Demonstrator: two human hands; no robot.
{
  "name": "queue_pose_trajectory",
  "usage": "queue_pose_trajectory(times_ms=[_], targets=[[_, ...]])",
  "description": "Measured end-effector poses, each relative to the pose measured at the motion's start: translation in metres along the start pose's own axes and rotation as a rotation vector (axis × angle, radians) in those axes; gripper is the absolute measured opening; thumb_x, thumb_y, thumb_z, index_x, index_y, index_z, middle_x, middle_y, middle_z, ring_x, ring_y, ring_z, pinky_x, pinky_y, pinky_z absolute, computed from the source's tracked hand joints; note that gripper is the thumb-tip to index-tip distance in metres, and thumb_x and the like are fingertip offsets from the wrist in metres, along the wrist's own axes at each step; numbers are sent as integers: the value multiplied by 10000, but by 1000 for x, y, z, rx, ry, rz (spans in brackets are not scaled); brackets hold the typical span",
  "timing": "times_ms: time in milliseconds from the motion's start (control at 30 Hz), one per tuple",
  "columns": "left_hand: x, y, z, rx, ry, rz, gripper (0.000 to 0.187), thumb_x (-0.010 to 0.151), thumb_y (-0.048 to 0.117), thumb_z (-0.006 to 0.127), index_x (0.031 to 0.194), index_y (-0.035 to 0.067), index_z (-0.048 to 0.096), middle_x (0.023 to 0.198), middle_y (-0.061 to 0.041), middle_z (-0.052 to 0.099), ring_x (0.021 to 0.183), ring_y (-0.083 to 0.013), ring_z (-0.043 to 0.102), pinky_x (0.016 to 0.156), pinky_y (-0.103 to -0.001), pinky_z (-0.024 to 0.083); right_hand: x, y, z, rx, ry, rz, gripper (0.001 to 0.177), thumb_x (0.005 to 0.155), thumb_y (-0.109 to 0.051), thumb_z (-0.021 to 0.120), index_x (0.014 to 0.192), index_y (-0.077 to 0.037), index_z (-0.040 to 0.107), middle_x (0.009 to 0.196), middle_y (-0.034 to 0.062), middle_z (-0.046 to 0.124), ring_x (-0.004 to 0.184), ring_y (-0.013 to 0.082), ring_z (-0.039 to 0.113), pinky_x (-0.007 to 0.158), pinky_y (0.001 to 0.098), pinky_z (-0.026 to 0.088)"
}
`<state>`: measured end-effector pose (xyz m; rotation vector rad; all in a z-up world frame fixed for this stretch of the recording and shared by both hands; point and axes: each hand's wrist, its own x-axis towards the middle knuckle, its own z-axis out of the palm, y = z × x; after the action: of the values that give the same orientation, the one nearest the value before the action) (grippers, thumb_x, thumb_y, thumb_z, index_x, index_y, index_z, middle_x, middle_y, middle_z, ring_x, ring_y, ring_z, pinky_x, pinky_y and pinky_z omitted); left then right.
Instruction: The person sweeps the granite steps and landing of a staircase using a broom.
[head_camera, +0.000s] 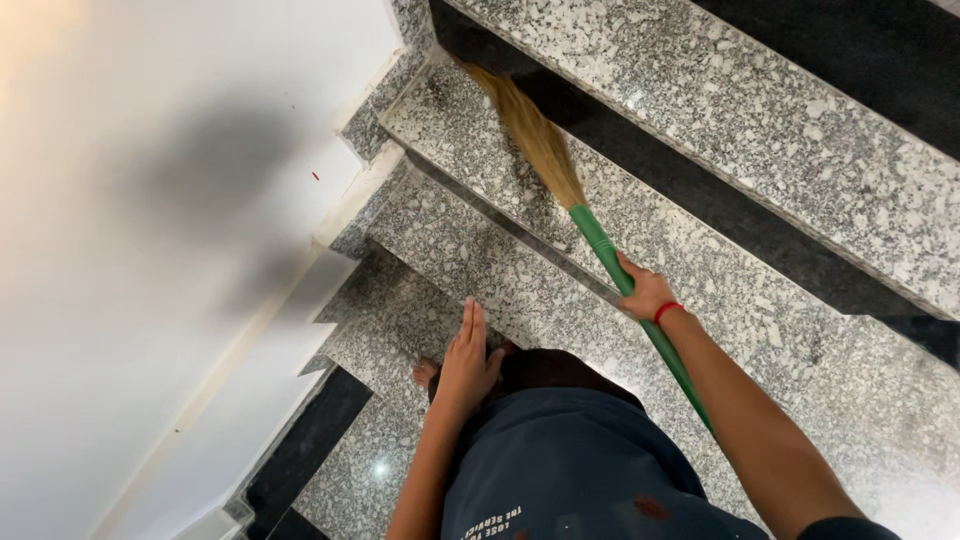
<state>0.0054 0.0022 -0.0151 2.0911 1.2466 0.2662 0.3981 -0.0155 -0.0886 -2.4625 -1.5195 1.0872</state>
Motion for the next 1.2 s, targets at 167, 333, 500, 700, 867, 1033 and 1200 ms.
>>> queue_pose_trajectory(times_ms=[167, 333, 500, 700, 867, 1033, 1200], targets=[[-1, 0, -1, -23, -4, -57, 880, 903, 226, 685, 1585, -19, 186, 1698, -212, 131, 1408, -451, 429, 1136, -497, 383, -5, -23, 21, -151, -82, -129, 1132, 671, -93, 732, 1629, -397, 212, 1311, 187, 670, 1003, 350, 733, 971, 424, 586], [6, 4, -2, -13, -33, -28, 867, 914, 221, 680, 1580, -29, 185, 1690, -236, 122, 1407, -447, 431, 1132, -493, 385, -51, -41, 9, -142, -263, -162, 1084, 730, -50, 728, 1614, -393, 203, 1459, 125, 576, 1070, 284, 731, 988, 379, 589], [12, 5, -1, 16, -66, -33, 866, 933, 246, 671, 1589, -25, 175, 1696, -230, 109, 1411, -443, 424, 1125, -491, 388, -93, -18, -30, -53, -280, -131, 1060, 750, -57, 734, 1589, -440, 211, 1558, 54, 494, 1071, 234, 739, 955, 351, 613], [5, 7, 0, 26, -76, -66, 849, 932, 241, 671, 1587, -6, 191, 1703, -208, 114, 1426, -447, 397, 1135, -506, 371, -59, 21, -39, 97, -42, 5, 1079, 733, -84, 773, 1615, -424, 253, 1258, 181, 722, 969, 292, 765, 993, 373, 574], [6, 6, 4, 5, -26, -1, 859, 914, 243, 685, 1577, -22, 208, 1691, -224, 144, 1437, -430, 415, 1130, -515, 384, -43, 7, -21, -75, -129, 61, 1086, 754, -98, 726, 1640, -429, 193, 1221, 212, 711, 888, 322, 766, 910, 394, 626], [14, 7, 8, 17, -80, 25, 883, 907, 243, 684, 1588, -18, 185, 1695, -223, 133, 1439, -433, 397, 1130, -512, 382, -91, -5, 5, -177, -176, -91, 1081, 734, -44, 737, 1602, -409, 207, 1394, 158, 611, 962, 280, 740, 899, 368, 622], [26, 9, 12, 44, -139, 100, 910, 891, 236, 665, 1593, -25, 147, 1698, -222, 116, 1459, -426, 389, 1140, -528, 357, -141, 5, -8, 13, -326, -47, 1027, 775, -7, 708, 1589, -430, 247, 1506, 57, 578, 939, 253, 783, 890, 338, 641]])
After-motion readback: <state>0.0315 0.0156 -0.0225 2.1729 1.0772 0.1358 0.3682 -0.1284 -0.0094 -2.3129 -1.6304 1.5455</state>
